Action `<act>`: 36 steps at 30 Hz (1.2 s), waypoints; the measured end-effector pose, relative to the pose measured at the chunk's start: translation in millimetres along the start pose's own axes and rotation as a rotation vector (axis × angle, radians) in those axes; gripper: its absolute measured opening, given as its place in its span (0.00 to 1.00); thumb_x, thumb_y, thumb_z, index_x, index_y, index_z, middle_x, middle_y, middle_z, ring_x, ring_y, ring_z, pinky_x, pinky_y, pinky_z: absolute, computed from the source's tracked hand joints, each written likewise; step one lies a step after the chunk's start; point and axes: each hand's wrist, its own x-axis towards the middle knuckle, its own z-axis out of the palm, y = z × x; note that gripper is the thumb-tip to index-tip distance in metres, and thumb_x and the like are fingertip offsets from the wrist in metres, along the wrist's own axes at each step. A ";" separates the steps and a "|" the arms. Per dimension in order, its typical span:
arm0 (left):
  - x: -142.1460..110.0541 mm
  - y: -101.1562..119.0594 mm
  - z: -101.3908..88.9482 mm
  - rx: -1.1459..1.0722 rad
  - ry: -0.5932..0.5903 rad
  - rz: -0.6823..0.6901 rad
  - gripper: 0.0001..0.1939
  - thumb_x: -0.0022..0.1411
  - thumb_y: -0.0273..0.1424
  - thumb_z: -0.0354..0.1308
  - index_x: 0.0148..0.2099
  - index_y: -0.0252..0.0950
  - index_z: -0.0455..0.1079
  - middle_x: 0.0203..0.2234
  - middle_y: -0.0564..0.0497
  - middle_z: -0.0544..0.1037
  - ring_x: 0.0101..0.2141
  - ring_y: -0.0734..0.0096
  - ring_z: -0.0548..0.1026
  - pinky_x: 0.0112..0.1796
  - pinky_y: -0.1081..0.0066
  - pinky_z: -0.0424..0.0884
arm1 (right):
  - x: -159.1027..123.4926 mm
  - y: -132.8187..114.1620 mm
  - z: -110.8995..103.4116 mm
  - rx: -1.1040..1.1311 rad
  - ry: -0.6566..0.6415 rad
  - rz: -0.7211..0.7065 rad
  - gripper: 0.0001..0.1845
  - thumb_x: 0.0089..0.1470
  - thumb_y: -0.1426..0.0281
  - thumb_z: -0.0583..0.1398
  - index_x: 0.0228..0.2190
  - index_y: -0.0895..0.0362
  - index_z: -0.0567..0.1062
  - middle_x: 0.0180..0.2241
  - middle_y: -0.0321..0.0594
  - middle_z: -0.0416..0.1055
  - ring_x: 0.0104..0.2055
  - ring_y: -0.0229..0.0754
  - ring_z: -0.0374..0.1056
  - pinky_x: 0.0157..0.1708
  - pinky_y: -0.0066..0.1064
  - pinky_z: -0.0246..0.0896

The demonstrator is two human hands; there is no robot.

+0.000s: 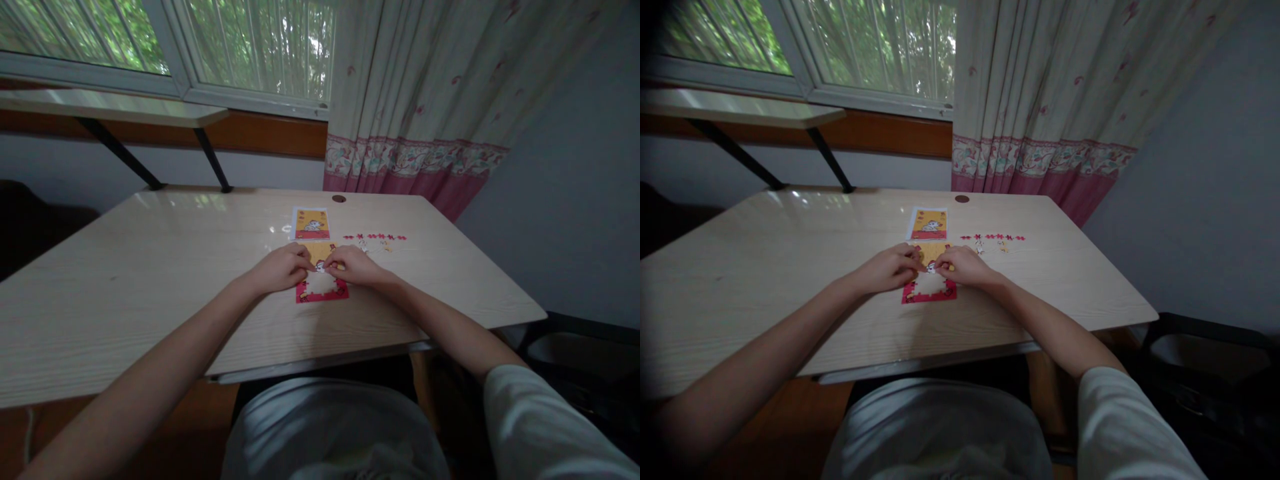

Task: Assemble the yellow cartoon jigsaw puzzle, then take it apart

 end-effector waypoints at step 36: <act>-4.1 -6.1 -7.5 0.079 0.053 -0.069 0.15 0.55 0.23 0.49 0.40 0.34 0.75 0.37 0.44 0.74 0.40 0.63 0.71 0.42 0.64 0.70 | -21.3 55.0 -67.2 -0.211 0.066 0.362 0.12 0.52 0.72 0.55 0.33 0.58 0.78 0.32 0.43 0.75 0.31 0.38 0.66 0.31 0.27 0.54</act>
